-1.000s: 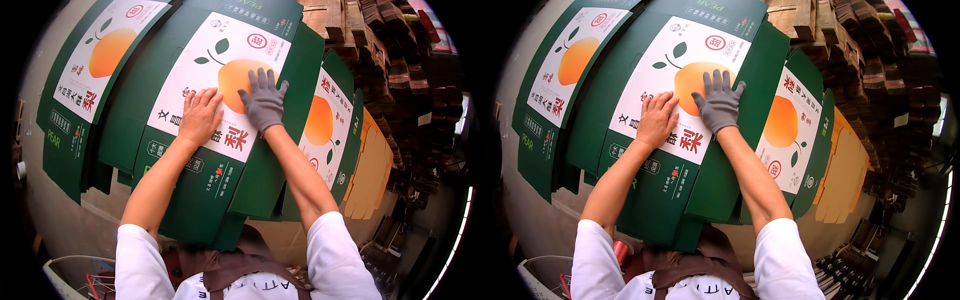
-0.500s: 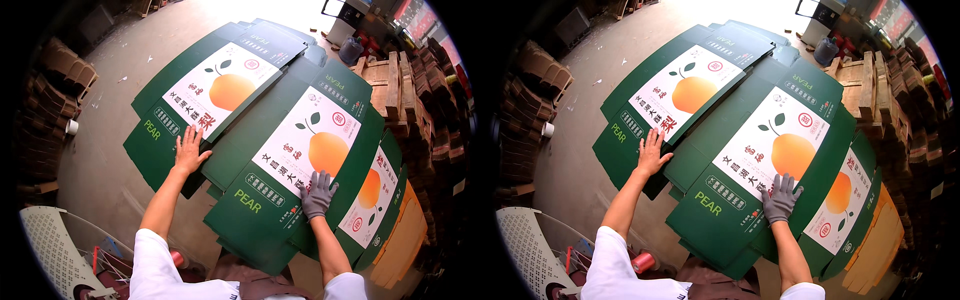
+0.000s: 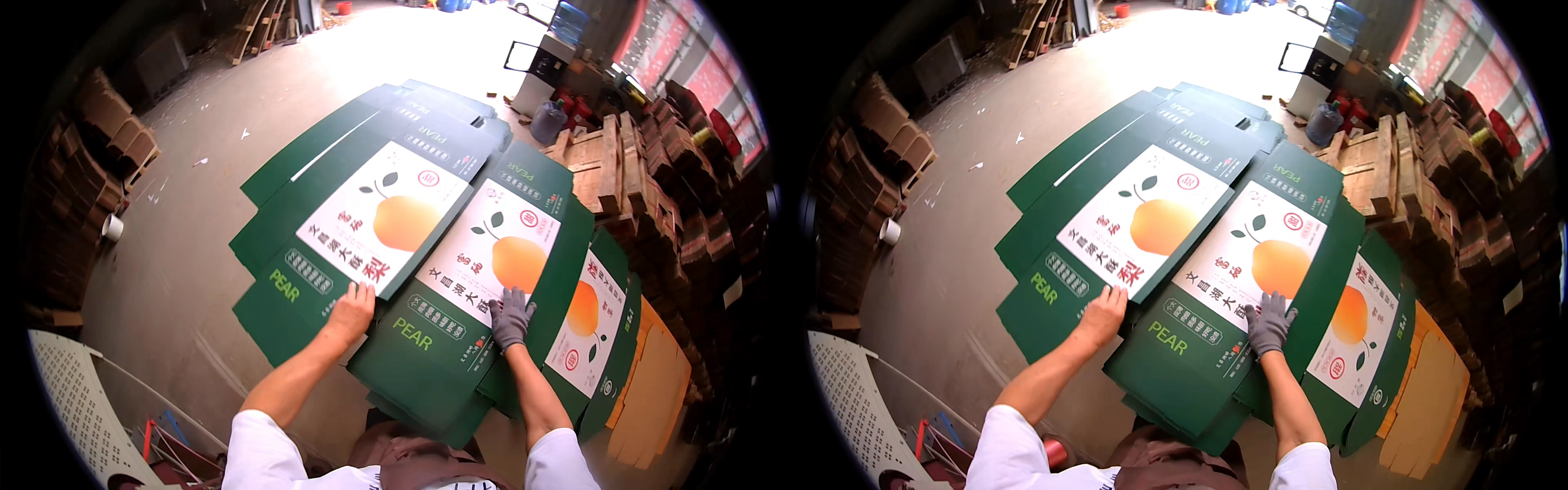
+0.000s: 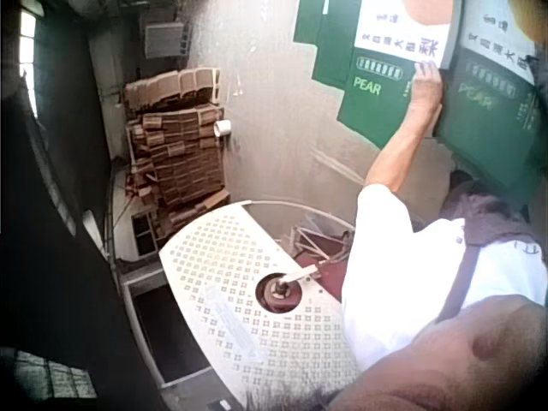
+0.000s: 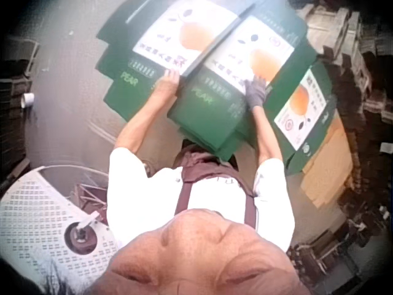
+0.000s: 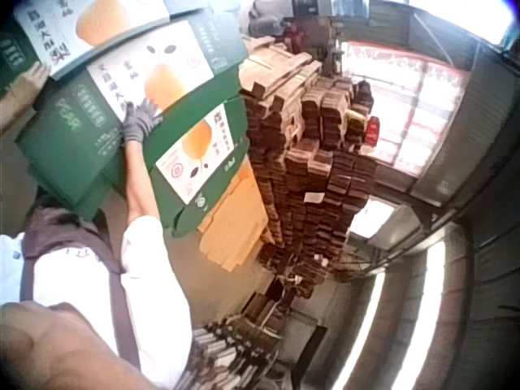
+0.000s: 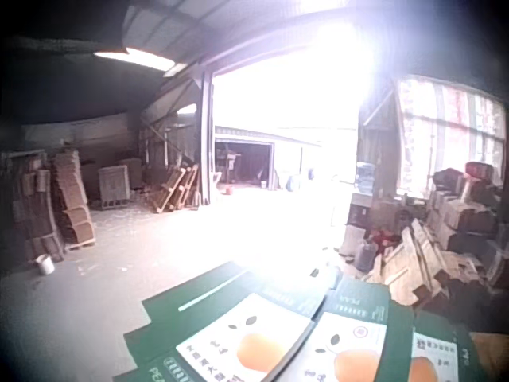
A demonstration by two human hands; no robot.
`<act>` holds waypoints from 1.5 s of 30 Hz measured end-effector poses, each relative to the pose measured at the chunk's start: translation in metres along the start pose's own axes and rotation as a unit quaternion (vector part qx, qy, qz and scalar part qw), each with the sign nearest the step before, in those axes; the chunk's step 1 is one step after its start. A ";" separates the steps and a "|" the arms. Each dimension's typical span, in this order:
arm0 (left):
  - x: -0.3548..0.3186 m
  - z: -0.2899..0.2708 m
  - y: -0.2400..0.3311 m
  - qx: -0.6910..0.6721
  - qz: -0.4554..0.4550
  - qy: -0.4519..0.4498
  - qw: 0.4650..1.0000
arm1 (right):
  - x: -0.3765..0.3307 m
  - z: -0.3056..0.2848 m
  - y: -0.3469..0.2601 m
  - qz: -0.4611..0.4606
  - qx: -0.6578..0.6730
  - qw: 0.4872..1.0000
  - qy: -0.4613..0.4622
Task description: The person repeatedly folds flat green cardboard sheets into pear-branded boxes and stacks them. The task involves folding flaps and aligning edges to form the box shape, then placing each completed box onto a growing stack.
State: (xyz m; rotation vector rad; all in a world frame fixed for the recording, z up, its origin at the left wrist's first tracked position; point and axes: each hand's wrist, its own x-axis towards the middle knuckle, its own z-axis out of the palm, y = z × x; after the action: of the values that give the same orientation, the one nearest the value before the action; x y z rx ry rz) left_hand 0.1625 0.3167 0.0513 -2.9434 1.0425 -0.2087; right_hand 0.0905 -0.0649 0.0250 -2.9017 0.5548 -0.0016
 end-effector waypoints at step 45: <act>0.070 0.035 0.908 -0.574 -0.094 -0.611 0.537 | -0.430 -0.020 0.644 0.683 0.156 0.677 0.224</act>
State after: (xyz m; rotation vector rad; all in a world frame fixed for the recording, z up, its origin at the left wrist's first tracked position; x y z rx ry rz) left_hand -0.3473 -0.4346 -0.0253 -2.3656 0.5115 2.9744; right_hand -0.5459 -0.4988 -0.0582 -1.4729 2.3113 -0.5246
